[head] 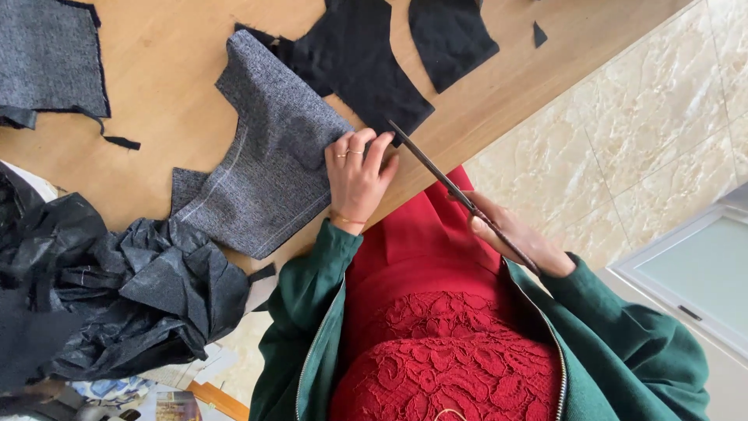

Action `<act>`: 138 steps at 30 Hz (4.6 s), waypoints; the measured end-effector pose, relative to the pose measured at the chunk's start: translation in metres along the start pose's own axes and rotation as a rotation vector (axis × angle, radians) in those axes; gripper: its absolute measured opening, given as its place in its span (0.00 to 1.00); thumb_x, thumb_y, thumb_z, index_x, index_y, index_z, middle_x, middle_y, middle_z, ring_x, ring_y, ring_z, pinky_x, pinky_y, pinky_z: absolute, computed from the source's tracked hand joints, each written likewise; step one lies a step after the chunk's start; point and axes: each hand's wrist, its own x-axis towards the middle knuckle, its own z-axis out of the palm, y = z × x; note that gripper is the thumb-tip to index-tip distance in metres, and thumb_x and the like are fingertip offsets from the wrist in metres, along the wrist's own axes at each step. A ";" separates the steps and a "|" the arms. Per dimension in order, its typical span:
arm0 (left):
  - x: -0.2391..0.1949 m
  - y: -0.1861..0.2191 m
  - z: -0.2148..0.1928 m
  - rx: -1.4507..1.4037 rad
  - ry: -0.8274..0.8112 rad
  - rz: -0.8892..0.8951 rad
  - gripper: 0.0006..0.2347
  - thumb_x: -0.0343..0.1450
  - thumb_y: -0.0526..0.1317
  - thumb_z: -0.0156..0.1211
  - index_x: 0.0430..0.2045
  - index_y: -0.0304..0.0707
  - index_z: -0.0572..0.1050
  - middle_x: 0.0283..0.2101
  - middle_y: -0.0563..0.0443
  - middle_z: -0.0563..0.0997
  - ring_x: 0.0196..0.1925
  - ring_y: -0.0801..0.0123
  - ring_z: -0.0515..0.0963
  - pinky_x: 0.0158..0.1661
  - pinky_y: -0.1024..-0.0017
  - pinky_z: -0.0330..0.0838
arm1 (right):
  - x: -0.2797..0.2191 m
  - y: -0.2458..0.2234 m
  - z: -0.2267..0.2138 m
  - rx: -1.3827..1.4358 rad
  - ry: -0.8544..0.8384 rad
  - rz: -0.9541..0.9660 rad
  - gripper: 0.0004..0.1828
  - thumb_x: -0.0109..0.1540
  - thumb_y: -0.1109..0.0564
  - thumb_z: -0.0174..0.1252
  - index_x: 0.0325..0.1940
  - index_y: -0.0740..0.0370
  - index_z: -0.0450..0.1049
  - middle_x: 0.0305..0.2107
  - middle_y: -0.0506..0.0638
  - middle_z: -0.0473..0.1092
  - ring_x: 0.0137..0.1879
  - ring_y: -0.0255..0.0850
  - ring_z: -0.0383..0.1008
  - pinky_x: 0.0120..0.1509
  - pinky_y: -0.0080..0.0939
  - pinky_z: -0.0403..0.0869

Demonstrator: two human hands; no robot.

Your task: Cutting fabric pieces using scissors and organizing them on a cutting table

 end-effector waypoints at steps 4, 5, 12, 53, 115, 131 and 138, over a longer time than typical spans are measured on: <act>0.006 -0.002 0.014 0.035 0.014 0.045 0.09 0.67 0.41 0.67 0.39 0.54 0.77 0.40 0.59 0.72 0.47 0.64 0.74 0.43 0.65 0.68 | 0.001 -0.012 0.002 0.004 0.023 0.048 0.42 0.63 0.30 0.41 0.75 0.54 0.61 0.33 0.67 0.70 0.45 0.61 0.73 0.47 0.62 0.70; 0.006 -0.003 0.013 0.032 0.012 0.053 0.09 0.67 0.41 0.67 0.39 0.54 0.77 0.40 0.59 0.72 0.47 0.64 0.74 0.43 0.65 0.68 | 0.002 -0.008 0.003 0.009 0.029 0.048 0.42 0.63 0.30 0.41 0.75 0.54 0.61 0.33 0.67 0.70 0.45 0.61 0.73 0.47 0.62 0.70; 0.012 -0.006 0.010 -0.044 0.044 0.047 0.07 0.66 0.36 0.67 0.33 0.55 0.78 0.39 0.59 0.72 0.45 0.63 0.74 0.43 0.65 0.70 | 0.004 0.026 0.014 -0.080 0.068 0.075 0.42 0.61 0.26 0.43 0.72 0.52 0.63 0.31 0.66 0.72 0.42 0.69 0.76 0.47 0.66 0.71; 0.029 -0.037 -0.043 -1.143 -0.125 -0.553 0.03 0.71 0.32 0.66 0.33 0.39 0.79 0.37 0.51 0.79 0.38 0.73 0.75 0.45 0.71 0.72 | 0.063 -0.077 0.099 0.457 0.270 0.113 0.28 0.70 0.36 0.33 0.39 0.59 0.69 0.16 0.46 0.59 0.19 0.34 0.61 0.23 0.34 0.64; 0.028 -0.057 -0.046 -1.864 0.254 -1.177 0.07 0.76 0.39 0.50 0.46 0.45 0.65 0.27 0.51 0.64 0.29 0.68 0.66 0.32 0.71 0.64 | 0.164 -0.166 0.139 0.956 0.415 0.092 0.34 0.71 0.28 0.26 0.38 0.59 0.63 0.20 0.36 0.42 0.19 0.22 0.43 0.16 0.24 0.50; 0.021 -0.075 -0.027 -1.800 0.407 -0.977 0.05 0.76 0.34 0.52 0.44 0.40 0.70 0.28 0.53 0.74 0.28 0.76 0.71 0.46 0.65 0.74 | 0.129 -0.115 0.030 0.592 0.322 0.027 0.37 0.68 0.23 0.32 0.46 0.58 0.67 0.23 0.38 0.47 0.23 0.25 0.46 0.24 0.25 0.50; 0.027 -0.053 -0.027 -1.213 0.326 -0.690 0.21 0.75 0.30 0.56 0.62 0.40 0.58 0.54 0.46 0.67 0.41 0.74 0.73 0.46 0.69 0.79 | 0.144 -0.074 -0.096 -0.541 0.695 -0.027 0.37 0.60 0.26 0.69 0.58 0.51 0.69 0.29 0.54 0.70 0.41 0.61 0.78 0.52 0.59 0.73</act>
